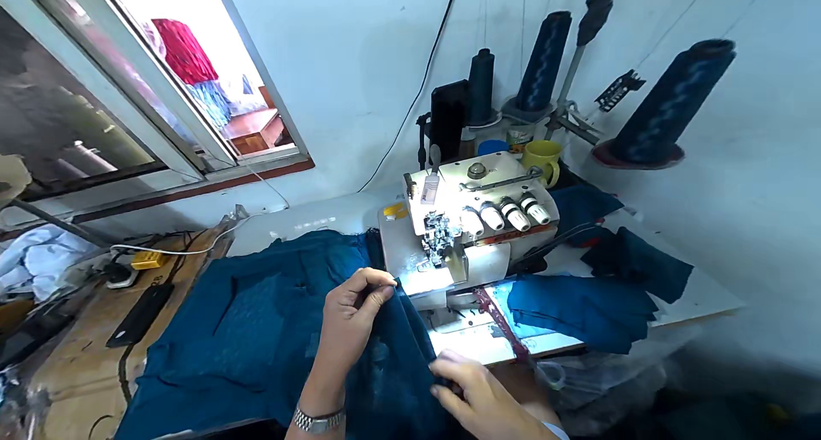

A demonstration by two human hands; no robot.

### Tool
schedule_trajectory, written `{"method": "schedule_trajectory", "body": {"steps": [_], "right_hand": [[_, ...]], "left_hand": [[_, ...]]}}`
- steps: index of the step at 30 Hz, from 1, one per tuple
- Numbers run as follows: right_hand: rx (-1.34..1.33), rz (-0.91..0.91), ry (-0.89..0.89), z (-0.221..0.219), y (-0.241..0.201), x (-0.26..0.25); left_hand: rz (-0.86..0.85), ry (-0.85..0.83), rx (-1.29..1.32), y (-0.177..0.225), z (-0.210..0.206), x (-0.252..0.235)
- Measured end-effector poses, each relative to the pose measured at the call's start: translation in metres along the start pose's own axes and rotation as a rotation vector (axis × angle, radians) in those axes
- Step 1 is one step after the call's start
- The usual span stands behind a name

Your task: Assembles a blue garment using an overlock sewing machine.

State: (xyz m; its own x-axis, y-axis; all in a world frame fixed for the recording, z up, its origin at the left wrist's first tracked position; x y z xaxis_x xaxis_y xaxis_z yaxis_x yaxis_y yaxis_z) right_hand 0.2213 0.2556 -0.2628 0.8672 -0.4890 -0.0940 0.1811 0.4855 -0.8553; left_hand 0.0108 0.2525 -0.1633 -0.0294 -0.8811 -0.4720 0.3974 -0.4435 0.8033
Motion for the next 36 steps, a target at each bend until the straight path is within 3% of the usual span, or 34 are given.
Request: {"method": "schedule_trajectory", "body": {"steps": [4,8,13,16,20,24,29,32,36], "right_hand": [[-0.102,0.183,0.409,0.018,-0.017,-0.039],[-0.16,0.233,0.593,0.016,-0.018,-0.055],[-0.167,0.204,0.572,-0.007,0.009,-0.036],[-0.222,0.197,0.648,0.001,0.008,-0.023],[-0.274,0.033,0.722,0.012,0.007,-0.01],[-0.373,-0.006,0.684,0.009,0.018,-0.011],[-0.582,0.053,0.505,0.002,0.024,-0.017],[-0.592,0.043,0.434,0.004,0.024,-0.014],[-0.574,0.016,0.465,0.01,0.024,-0.009]], "left_hand": [[0.017,-0.034,-0.003,-0.001,-0.011,0.003],[0.03,-0.024,0.006,0.001,-0.013,0.005],[0.042,0.015,-0.001,-0.008,-0.016,-0.001],[0.063,0.006,-0.015,-0.015,-0.028,-0.018],[0.022,-0.019,-0.074,-0.028,-0.053,-0.037],[0.036,-0.004,-0.343,-0.035,-0.066,-0.04],[-0.114,0.044,-0.777,-0.036,-0.077,-0.024],[-0.044,0.048,-1.052,-0.026,-0.095,-0.005],[0.029,0.05,-1.137,-0.024,-0.113,0.006]]}}
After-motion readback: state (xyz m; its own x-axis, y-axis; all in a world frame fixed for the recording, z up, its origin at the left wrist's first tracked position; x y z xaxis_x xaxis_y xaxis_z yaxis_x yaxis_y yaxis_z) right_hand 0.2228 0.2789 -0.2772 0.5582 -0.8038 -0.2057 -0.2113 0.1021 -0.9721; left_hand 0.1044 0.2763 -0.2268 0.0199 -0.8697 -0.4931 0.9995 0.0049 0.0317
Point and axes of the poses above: each hand's wrist, its own x-axis away from the middle knuckle, its own z-axis out of the back of the hand, y = z × x, the point moved 2 cm from there along -x, towards the middle knuckle, and after that the axes turned 13 degrees about -y, right-handed, at the moved point
